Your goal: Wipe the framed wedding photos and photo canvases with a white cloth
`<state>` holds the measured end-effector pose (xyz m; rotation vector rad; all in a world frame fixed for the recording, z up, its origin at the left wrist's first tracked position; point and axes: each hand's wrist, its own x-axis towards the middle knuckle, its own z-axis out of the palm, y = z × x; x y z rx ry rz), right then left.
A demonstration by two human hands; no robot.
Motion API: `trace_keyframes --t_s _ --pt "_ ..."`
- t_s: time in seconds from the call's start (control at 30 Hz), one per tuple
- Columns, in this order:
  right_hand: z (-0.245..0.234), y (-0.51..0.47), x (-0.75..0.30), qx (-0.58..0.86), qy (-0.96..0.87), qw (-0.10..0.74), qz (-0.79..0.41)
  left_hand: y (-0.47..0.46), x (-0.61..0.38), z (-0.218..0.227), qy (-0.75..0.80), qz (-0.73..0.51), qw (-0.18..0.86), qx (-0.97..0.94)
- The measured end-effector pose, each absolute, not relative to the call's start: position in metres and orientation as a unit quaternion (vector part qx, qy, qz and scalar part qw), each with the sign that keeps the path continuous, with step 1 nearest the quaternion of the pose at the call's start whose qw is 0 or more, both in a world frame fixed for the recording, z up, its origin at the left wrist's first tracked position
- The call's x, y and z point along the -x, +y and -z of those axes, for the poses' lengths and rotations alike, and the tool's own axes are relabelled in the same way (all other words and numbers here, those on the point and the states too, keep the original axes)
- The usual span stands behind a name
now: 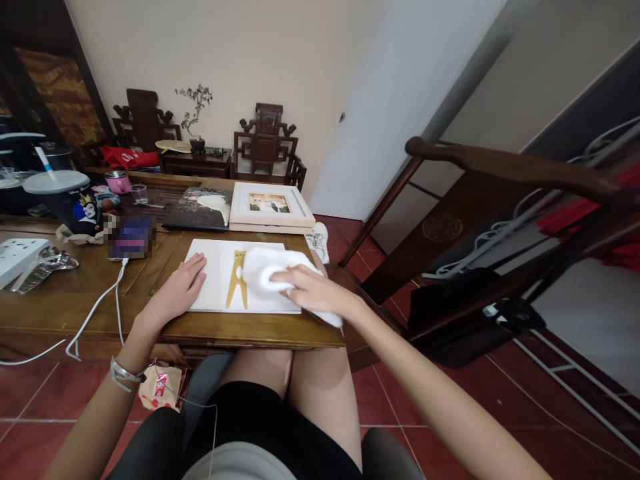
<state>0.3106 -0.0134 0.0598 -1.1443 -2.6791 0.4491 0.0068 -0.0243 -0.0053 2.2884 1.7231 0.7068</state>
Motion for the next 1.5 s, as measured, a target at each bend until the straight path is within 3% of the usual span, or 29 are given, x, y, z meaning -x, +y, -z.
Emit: trace_keyframes --t_s 0.23,0.43,0.7,0.87,1.03,1.17,1.33,1.5 --pt "-0.041 0.054 -0.247 0.384 -0.89 0.195 -0.149 -0.025 -0.005 0.005 0.571 -0.248 0.101 -0.776" --pt "-0.03 0.004 -0.236 0.328 -0.933 0.133 -0.07 -0.025 -0.007 0.006 0.572 -0.253 0.102 -0.773" --pt "-0.059 -0.091 -0.273 0.254 -0.954 0.084 -0.136 -0.025 -0.008 0.008 0.572 -0.251 0.089 -0.776" --pt "-0.062 -0.064 -0.267 0.253 -0.952 0.086 -0.148 -0.025 -0.007 0.007 0.571 -0.248 0.086 -0.778" --pt "-0.043 0.013 -0.24 0.299 -0.939 0.135 -0.1 -0.025 -0.006 0.005 0.574 -0.237 0.095 -0.778" --pt "-0.036 0.046 -0.218 0.343 -0.93 0.12 -0.062 -0.024 -0.004 0.005 0.571 -0.235 0.097 -0.78" --pt "-0.035 0.01 -0.218 0.32 -0.944 0.083 -0.016 -0.023 -0.004 0.008 0.564 -0.25 0.093 -0.782" --pt "-0.047 -0.062 -0.235 0.272 -0.958 0.058 -0.071 -0.022 -0.005 0.009 0.562 -0.261 0.092 -0.78"
